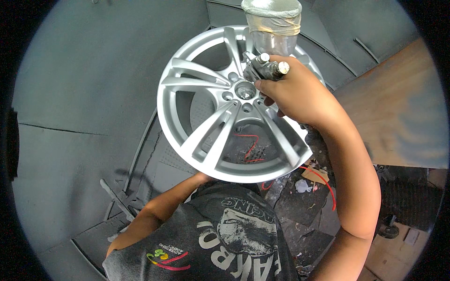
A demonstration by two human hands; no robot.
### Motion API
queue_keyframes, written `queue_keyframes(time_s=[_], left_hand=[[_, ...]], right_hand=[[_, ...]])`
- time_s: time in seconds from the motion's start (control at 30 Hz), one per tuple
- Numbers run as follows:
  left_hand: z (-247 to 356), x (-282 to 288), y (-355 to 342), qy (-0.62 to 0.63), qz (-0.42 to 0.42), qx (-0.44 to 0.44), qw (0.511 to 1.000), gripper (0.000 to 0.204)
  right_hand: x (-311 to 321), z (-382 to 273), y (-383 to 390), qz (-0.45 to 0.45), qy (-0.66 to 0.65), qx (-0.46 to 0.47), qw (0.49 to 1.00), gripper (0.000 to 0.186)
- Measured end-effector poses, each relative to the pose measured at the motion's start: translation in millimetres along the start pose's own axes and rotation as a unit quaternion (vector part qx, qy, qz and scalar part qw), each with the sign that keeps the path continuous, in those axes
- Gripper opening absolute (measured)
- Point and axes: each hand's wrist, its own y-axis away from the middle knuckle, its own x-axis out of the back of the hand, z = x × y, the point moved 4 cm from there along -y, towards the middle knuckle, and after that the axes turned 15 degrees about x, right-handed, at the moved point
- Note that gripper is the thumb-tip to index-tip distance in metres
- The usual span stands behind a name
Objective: The recorder prepares paint equipment and then uses a spray gun to paint a car wheel in a workshop paint booth.
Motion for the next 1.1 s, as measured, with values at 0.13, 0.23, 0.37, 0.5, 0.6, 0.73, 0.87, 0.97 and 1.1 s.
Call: queue_keyframes(time_s=[0.13,0.23,0.37,0.5,0.6,0.73,0.87,0.97,1.1], left_hand=[[-5.3,-2.0,-4.9,-0.006,-0.004,0.002,1.0,0.036],[25.1,32.5,-8.2,-0.008,-0.003,0.002,1.0,0.036],[55.7,74.4,-11.1,-0.013,-0.009,0.003,1.0,0.036],[75.6,90.3,-16.8,-0.013,-0.006,0.001,1.0,0.035],[46.5,76.4,-14.4,-0.019,-0.009,0.001,1.0,0.035],[5.5,58.8,-7.1,-0.026,-0.011,0.001,1.0,0.035],[-10.3,34.9,-13.3,-0.026,-0.007,-0.003,1.0,0.035],[-21.2,18.4,-14.4,-0.03,-0.01,-0.003,1.0,0.035],[-27.9,22.6,-11.5,-0.034,-0.013,-0.003,0.999,0.035]], right_hand=[[-5.0,1.7,-0.1,-0.01,-0.011,0.007,1.0,0.024],[-8.1,-4.2,3.8,-0.014,-0.032,-0.021,0.999,0.019],[-9.0,4.0,7.5,-0.03,-0.011,-0.047,0.998,0.021],[-4.3,-0.3,8.2,-0.005,-0.018,-0.003,1.0,0.026],[2.5,5.7,3.4,0.01,-0.007,0.017,1.0,0.025],[1.7,6.1,3.9,-0.012,0.006,-0.004,1.0,0.021],[-5.7,-0.9,9.5,0.005,-0.029,-0.003,1.0,0.026],[-5.8,-2.1,12.3,-0.007,-0.047,-0.011,0.999,0.025],[-0.9,0.1,16.6,-0.016,0.009,-0.026,0.999,0.024]])
